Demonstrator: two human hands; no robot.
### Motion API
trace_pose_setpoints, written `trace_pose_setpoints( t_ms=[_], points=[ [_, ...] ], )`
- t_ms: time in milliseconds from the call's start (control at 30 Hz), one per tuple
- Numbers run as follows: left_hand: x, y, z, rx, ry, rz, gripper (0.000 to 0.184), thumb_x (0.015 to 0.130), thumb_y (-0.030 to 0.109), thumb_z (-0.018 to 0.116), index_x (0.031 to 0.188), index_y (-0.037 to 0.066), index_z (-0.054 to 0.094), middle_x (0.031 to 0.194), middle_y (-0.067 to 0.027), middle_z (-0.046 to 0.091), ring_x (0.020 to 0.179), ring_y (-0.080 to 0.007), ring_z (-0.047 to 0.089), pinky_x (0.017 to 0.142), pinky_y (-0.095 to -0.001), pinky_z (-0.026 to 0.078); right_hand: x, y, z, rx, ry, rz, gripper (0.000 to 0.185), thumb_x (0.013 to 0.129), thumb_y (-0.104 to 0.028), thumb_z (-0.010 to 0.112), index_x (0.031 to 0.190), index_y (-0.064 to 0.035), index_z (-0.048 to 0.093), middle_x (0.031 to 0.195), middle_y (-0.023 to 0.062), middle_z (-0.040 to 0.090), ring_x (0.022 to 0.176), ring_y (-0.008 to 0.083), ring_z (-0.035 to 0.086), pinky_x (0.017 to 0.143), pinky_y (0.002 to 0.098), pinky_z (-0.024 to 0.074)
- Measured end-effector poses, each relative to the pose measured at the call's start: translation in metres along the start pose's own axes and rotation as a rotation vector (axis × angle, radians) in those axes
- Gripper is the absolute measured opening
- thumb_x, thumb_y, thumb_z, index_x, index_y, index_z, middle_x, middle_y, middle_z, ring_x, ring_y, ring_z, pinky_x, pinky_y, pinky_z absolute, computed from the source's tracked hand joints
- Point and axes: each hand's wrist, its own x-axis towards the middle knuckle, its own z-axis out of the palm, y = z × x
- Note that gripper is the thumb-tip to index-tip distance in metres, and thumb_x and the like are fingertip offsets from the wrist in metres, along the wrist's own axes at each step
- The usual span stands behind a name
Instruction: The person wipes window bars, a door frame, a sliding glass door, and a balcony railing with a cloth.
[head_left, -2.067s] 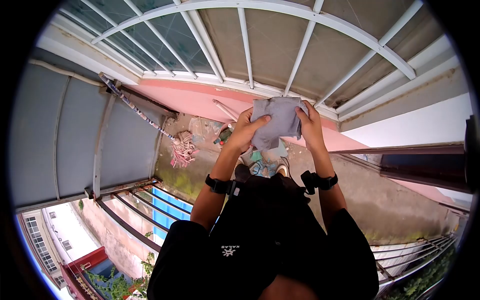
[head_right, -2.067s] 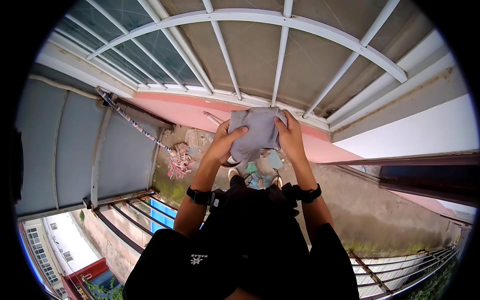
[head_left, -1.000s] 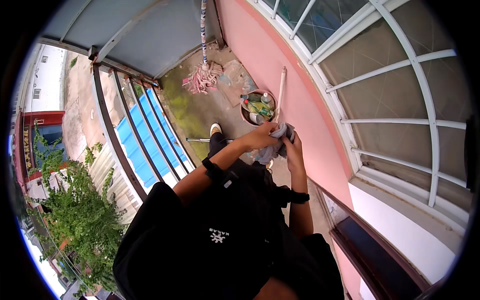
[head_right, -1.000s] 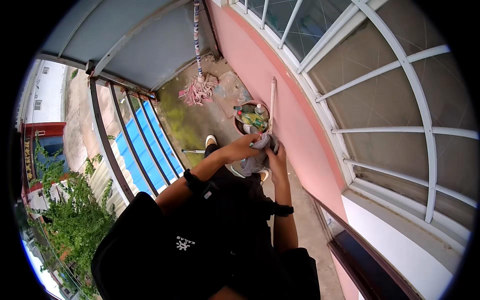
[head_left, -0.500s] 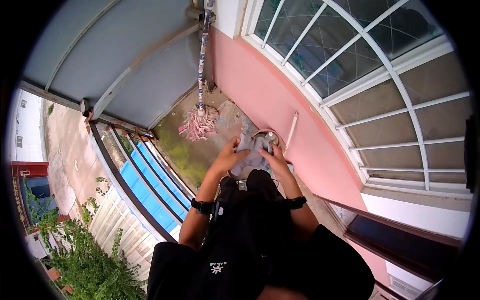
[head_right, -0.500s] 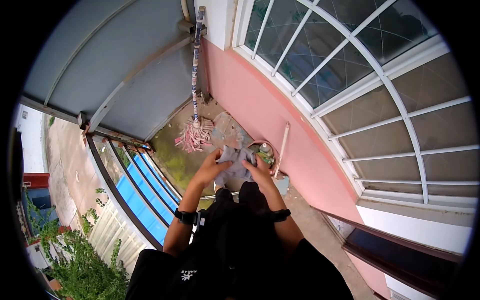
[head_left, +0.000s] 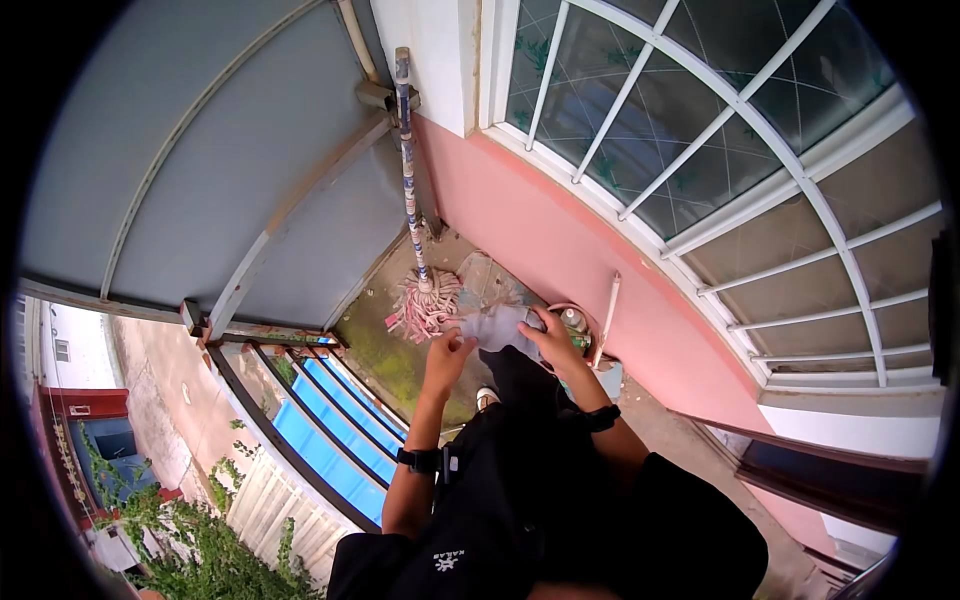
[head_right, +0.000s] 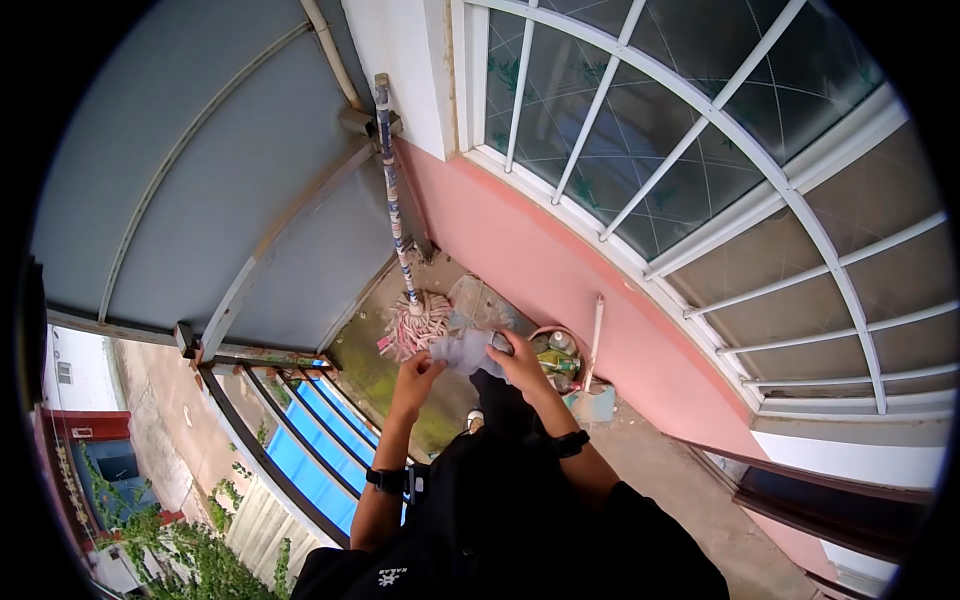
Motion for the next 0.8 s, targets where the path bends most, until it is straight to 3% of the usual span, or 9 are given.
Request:
trace_pose_setpoints(
  t_ms=[133, 233, 267, 400, 467, 567, 633, 800],
  points=[
    [0.061, 0.026, 0.0, -0.129, -0.022, -0.04, 0.013, 0.096, 0.012, 0.071, 0.105, 0.003, 0.071, 0.063, 0.0012, 0.057, 0.055, -0.0068, 0.051, 0.053, -0.0258, 0.04, 0.06, -0.001, -0.009, 0.095, 0.023, 0.037, 0.032, 0.094, -0.014, 0.073, 0.119, 0.0047, 0.065, 0.107, 0.0063, 0.069, 0.096, 0.0106, 0.062, 0.084, 0.0291, 0.0502],
    [0.109, 0.059, 0.001, -0.18, -0.081, -0.056, 0.016, 0.099, 0.011, 0.065, 0.112, 0.002, 0.068, 0.074, -0.0037, 0.069, 0.067, -0.0109, 0.065, 0.061, -0.0259, 0.049, 0.114, -0.005, -0.024, 0.011, 0.03, 0.014, 0.04, 0.095, -0.01, 0.072, 0.131, 0.0032, 0.063, 0.119, 0.0065, 0.07, 0.106, 0.014, 0.063, 0.092, 0.0287, 0.0498],
    [0.124, 0.069, 0.001, -0.172, -0.106, -0.057, 0.017, 0.1, 0.012, 0.064, 0.114, 0.002, 0.066, 0.084, -0.0064, 0.074, 0.077, -0.0129, 0.07, 0.069, -0.0264, 0.052, 0.13, -0.012, -0.024, 0.03, 0.034, -0.091, 0.038, 0.095, -0.01, 0.072, 0.13, 0.002, 0.064, 0.118, 0.0052, 0.07, 0.106, 0.0143, 0.063, 0.093, 0.0293, 0.0496],
    [0.186, 0.096, 0.007, -0.124, -0.113, 0.026, 0.019, 0.1, 0.012, 0.064, 0.116, 0.001, 0.064, 0.09, -0.0082, 0.076, 0.085, -0.0141, 0.072, 0.075, -0.0269, 0.052, 0.178, -0.045, -0.036, 0.152, 0.053, 0.008, 0.036, 0.094, -0.01, 0.071, 0.128, 0.002, 0.064, 0.114, 0.0034, 0.07, 0.103, 0.0132, 0.062, 0.093, 0.0289, 0.0486],
    [0.213, 0.101, 0.011, -0.172, -0.147, 0.091, 0.023, 0.101, 0.012, 0.064, 0.12, 0.001, 0.061, 0.094, -0.0101, 0.077, 0.09, -0.0149, 0.072, 0.078, -0.0273, 0.052, 0.195, -0.055, -0.04, 0.194, 0.103, -0.131, 0.035, 0.094, -0.011, 0.073, 0.124, 0.0028, 0.064, 0.11, 0.0037, 0.067, 0.097, 0.011, 0.06, 0.087, 0.0276, 0.0485],
    [0.239, 0.112, 0.02, -0.149, -0.182, 0.033, 0.026, 0.101, 0.011, 0.063, 0.124, 0.001, 0.058, 0.099, -0.0122, 0.077, 0.091, -0.0162, 0.073, 0.079, -0.0284, 0.053, 0.221, -0.056, -0.053, 0.183, 0.056, -0.077, 0.034, 0.095, -0.01, 0.071, 0.127, 0.0007, 0.064, 0.112, 0.0001, 0.067, 0.101, 0.0098, 0.06, 0.092, 0.0267, 0.0464],
    [0.252, 0.121, 0.026, -0.133, -0.202, 0.01, 0.027, 0.101, 0.01, 0.063, 0.125, 0.0, 0.057, 0.102, -0.0133, 0.077, 0.092, -0.0169, 0.073, 0.08, -0.0289, 0.054, 0.23, -0.056, -0.054, 0.223, 0.085, -0.145, 0.034, 0.095, -0.011, 0.071, 0.126, 0.0006, 0.064, 0.114, 0.0, 0.067, 0.102, 0.0098, 0.059, 0.091, 0.0268, 0.0465],
    [0.271, 0.135, 0.036, -0.207, -0.261, -0.103, 0.039, 0.1, 0.009, 0.064, 0.135, 0.002, 0.049, 0.106, -0.0139, 0.073, 0.094, -0.0201, 0.073, 0.082, -0.032, 0.055, 0.237, -0.061, -0.057, 0.227, 0.18, -0.071, 0.027, 0.094, -0.01, 0.072, 0.116, 0.0013, 0.064, 0.104, 0.0026, 0.065, 0.095, 0.0111, 0.058, 0.086, 0.0285, 0.0472]
  ],
)
